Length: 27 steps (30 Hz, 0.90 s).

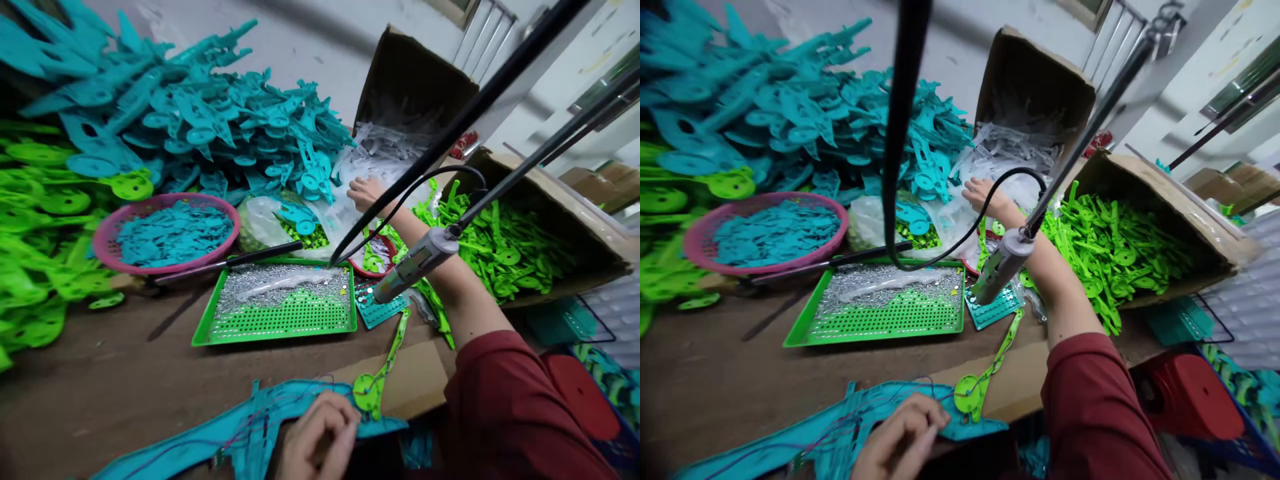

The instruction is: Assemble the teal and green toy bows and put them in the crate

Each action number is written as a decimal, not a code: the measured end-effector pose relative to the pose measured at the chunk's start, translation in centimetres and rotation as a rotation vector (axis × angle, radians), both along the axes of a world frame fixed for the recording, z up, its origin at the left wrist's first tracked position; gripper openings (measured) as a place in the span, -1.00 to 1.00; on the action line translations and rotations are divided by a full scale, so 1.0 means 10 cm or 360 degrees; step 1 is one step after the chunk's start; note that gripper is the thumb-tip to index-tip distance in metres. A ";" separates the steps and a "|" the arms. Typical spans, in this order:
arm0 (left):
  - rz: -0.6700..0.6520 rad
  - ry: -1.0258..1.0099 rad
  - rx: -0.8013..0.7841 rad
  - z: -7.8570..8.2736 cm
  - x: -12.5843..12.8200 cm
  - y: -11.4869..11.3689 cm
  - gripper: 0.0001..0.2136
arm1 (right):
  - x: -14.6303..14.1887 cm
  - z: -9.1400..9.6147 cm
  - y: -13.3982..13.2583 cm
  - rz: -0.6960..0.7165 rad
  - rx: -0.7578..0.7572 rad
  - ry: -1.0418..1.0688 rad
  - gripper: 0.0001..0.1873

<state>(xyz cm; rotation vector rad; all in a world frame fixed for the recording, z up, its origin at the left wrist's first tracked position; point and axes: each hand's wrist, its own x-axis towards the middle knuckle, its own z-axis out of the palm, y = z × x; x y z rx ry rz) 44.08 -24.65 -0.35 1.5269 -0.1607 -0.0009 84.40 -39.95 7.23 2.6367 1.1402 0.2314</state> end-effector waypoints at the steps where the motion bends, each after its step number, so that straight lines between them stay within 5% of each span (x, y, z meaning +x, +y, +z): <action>1: -0.0003 0.0278 -0.0260 0.04 0.01 0.00 -0.76 | -0.06 -0.01 0.03 0.0015 0.0012 -0.0011 -0.81; 4: 0.0010 0.0890 -0.1037 0.15 0.07 0.05 -0.71 | -0.23 0.02 0.17 0.0029 0.0080 -0.0041 -0.60; 7: 0.0117 0.1071 -0.1405 0.22 0.10 0.12 -0.73 | -0.32 0.20 0.19 0.0008 0.0175 -0.0116 -0.63; 12: 0.0266 0.0864 -0.1268 0.25 -0.05 0.17 -0.79 | -0.71 0.72 -0.35 -0.0430 0.0299 -0.0398 -0.59; 14: 0.0295 0.0764 -0.1058 0.25 -0.13 0.18 -0.82 | -1.16 0.85 -0.74 -0.0629 0.0259 -0.0417 -0.45; 16: 0.0246 0.0743 -0.0826 0.27 -0.20 0.17 -0.83 | -1.79 0.88 -1.10 -0.0659 0.0154 -0.0351 -0.62; 18: 0.0055 0.0806 -0.0656 0.30 -0.25 0.13 -0.78 | -2.53 0.82 -1.32 -0.0514 0.0034 -0.0191 -0.81; 23: -0.1004 0.1068 -0.0491 0.32 -0.35 -0.22 -0.52 | -4.06 0.39 -1.26 0.0457 0.0038 -0.0072 -0.68; 25: -0.1394 0.1072 -0.0316 0.33 -0.39 -0.40 -0.64 | -4.38 0.17 -1.20 0.0477 0.0103 -0.0204 -0.61; 27: -0.1542 0.0945 -0.0144 0.34 -0.44 -0.53 -0.69 | -4.56 -0.04 -1.21 0.0283 0.0180 -0.0425 -0.65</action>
